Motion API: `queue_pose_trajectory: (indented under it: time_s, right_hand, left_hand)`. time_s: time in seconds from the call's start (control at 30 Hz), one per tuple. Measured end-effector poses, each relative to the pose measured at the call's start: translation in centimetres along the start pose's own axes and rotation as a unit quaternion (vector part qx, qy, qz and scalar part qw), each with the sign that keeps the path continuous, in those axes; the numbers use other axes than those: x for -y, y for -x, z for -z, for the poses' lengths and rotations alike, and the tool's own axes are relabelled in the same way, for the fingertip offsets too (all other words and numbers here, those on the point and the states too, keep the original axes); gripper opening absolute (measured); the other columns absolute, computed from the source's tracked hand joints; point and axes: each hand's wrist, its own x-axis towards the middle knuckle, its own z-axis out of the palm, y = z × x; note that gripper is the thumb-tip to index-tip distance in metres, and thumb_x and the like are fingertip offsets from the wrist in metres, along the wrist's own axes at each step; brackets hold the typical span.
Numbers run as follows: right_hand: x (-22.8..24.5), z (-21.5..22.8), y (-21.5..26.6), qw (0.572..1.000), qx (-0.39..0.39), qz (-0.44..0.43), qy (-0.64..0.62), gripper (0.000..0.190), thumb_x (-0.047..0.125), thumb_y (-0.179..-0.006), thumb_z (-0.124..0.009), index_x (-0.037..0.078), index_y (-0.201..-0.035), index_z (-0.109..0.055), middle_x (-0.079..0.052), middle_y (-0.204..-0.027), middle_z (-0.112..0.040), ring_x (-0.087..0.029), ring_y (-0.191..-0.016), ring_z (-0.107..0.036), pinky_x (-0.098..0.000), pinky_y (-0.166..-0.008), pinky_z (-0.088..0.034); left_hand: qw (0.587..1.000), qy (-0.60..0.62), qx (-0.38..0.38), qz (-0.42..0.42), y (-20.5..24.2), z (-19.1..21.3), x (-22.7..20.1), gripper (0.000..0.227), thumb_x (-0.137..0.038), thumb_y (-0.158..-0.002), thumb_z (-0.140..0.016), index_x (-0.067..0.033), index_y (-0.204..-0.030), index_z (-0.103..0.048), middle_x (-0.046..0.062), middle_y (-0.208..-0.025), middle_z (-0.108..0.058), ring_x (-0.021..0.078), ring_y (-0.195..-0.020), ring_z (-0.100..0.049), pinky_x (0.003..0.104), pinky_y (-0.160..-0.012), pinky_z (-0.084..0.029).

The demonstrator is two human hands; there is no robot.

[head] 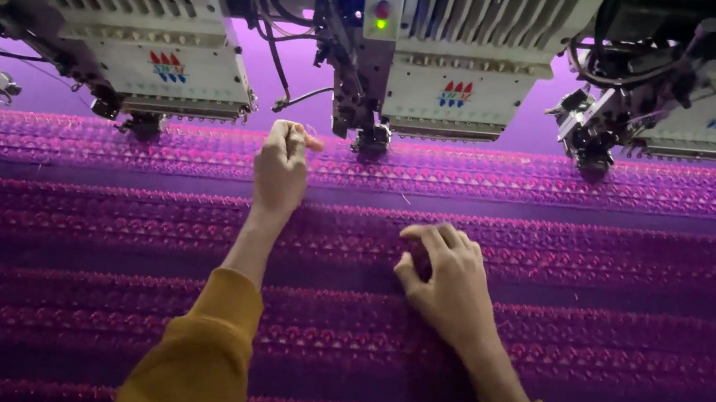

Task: Monitoring and smoothing fabric on a multi-head industrial embroidery machine to ensure proper operation.

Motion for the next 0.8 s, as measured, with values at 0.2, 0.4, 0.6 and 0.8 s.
queue_pose_trajectory:
  time_s: [0.2, 0.4, 0.6, 0.8]
  right_hand:
    - [-0.6, -0.6, -0.7, 1.0, -0.008, -0.002, -0.022, 0.027, 0.026, -0.083, -0.068, 0.026, -0.11, -0.072, -0.003, -0.092, -0.066, -0.031, -0.095, -0.068, -0.0414, -0.086, -0.05]
    - [0.0, 0.0, -0.6, 0.999, -0.014, -0.023, -0.038, 0.025, 0.023, -0.084, -0.066, 0.026, -0.107, -0.075, -0.002, -0.085, -0.067, -0.029, -0.089, -0.069, -0.0414, -0.082, -0.05]
    - [-1.2, -0.3, -0.4, 0.998, -0.021, 0.016, -0.059, 0.022, 0.015, -0.088, -0.063, 0.014, -0.109, -0.069, -0.003, -0.09, -0.068, -0.022, -0.083, -0.064, -0.0456, -0.089, -0.05]
    - [0.2, -1.2, -0.5, 1.0, 0.004, -0.004, 0.024, 0.026, 0.022, -0.093, -0.058, 0.013, -0.117, -0.062, -0.01, -0.109, -0.062, -0.032, -0.103, -0.058, -0.0546, -0.096, -0.045]
  left_hand:
    - [0.99, -0.114, -0.081, -0.014, -0.4, -3.0, 4.0, 0.026, -0.013, -0.11, -0.036, -0.0074, -0.095, -0.056, 0.013, -0.076, -0.065, 0.0269, -0.07, -0.063, 0.042, -0.068, -0.049]
    - [0.987, -0.129, -0.097, -0.005, 7.6, -1.9, -0.9, 0.025, -0.009, -0.11, -0.043, -0.0065, -0.096, -0.063, 0.011, -0.075, -0.064, 0.0251, -0.068, -0.06, 0.037, -0.068, -0.047]
    - [0.995, -0.093, -0.018, 0.023, 16.7, 0.3, -5.7, 0.016, -0.015, -0.104, -0.052, -0.0131, -0.096, -0.066, 0.003, -0.079, -0.069, 0.0226, -0.073, -0.056, 0.04, -0.068, -0.047]
    - [0.992, -0.11, -0.011, 0.061, 19.0, 4.1, -6.4, 0.027, -0.032, -0.101, -0.057, -0.0139, -0.105, -0.077, -0.002, -0.091, -0.08, 0.0162, -0.077, -0.065, 0.034, -0.068, -0.055]
